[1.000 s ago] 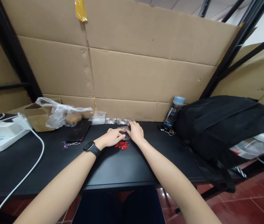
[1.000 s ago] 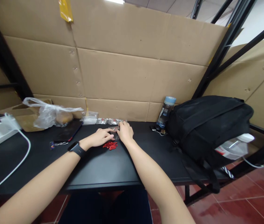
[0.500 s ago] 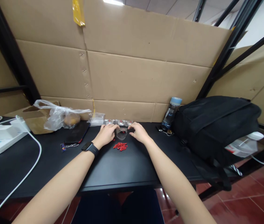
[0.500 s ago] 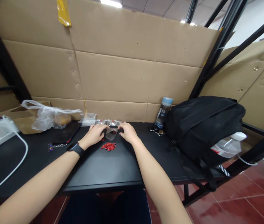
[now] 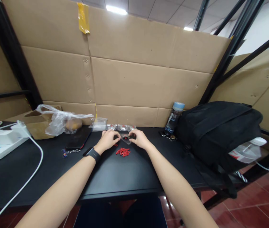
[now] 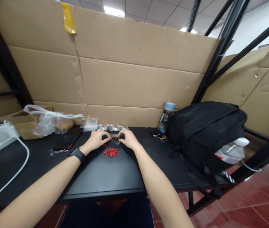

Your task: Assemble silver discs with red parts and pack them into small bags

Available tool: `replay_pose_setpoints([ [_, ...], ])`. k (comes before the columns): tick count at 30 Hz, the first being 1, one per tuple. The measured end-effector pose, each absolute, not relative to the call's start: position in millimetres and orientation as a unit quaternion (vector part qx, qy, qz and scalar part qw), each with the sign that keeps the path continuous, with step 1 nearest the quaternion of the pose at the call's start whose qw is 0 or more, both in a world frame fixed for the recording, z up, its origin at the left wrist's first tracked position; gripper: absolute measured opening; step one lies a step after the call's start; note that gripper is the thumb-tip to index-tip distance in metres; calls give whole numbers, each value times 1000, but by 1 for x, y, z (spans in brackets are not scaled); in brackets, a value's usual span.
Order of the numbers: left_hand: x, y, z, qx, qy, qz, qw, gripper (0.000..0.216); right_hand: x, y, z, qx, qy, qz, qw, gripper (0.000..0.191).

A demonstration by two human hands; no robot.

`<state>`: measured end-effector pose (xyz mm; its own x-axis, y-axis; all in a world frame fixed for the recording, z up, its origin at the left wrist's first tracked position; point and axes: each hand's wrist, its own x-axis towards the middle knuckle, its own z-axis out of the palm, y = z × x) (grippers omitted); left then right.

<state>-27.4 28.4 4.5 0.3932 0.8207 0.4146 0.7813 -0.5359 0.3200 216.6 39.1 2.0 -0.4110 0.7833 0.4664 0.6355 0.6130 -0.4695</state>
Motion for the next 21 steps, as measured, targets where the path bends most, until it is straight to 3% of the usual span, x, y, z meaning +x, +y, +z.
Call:
replay_pose_setpoints([
  [2, -28, 29, 5, 832, 482, 273, 37, 13, 215, 40, 0, -436, -833, 95, 327, 21],
  [6, -27, 27, 7, 833, 481, 269, 38, 15, 213, 39, 0, -430, -837, 98, 322, 5],
  [21, -29, 23, 13, 813, 501, 287, 68, 22, 225, 42, 8, -462, -795, 202, 338, 7],
])
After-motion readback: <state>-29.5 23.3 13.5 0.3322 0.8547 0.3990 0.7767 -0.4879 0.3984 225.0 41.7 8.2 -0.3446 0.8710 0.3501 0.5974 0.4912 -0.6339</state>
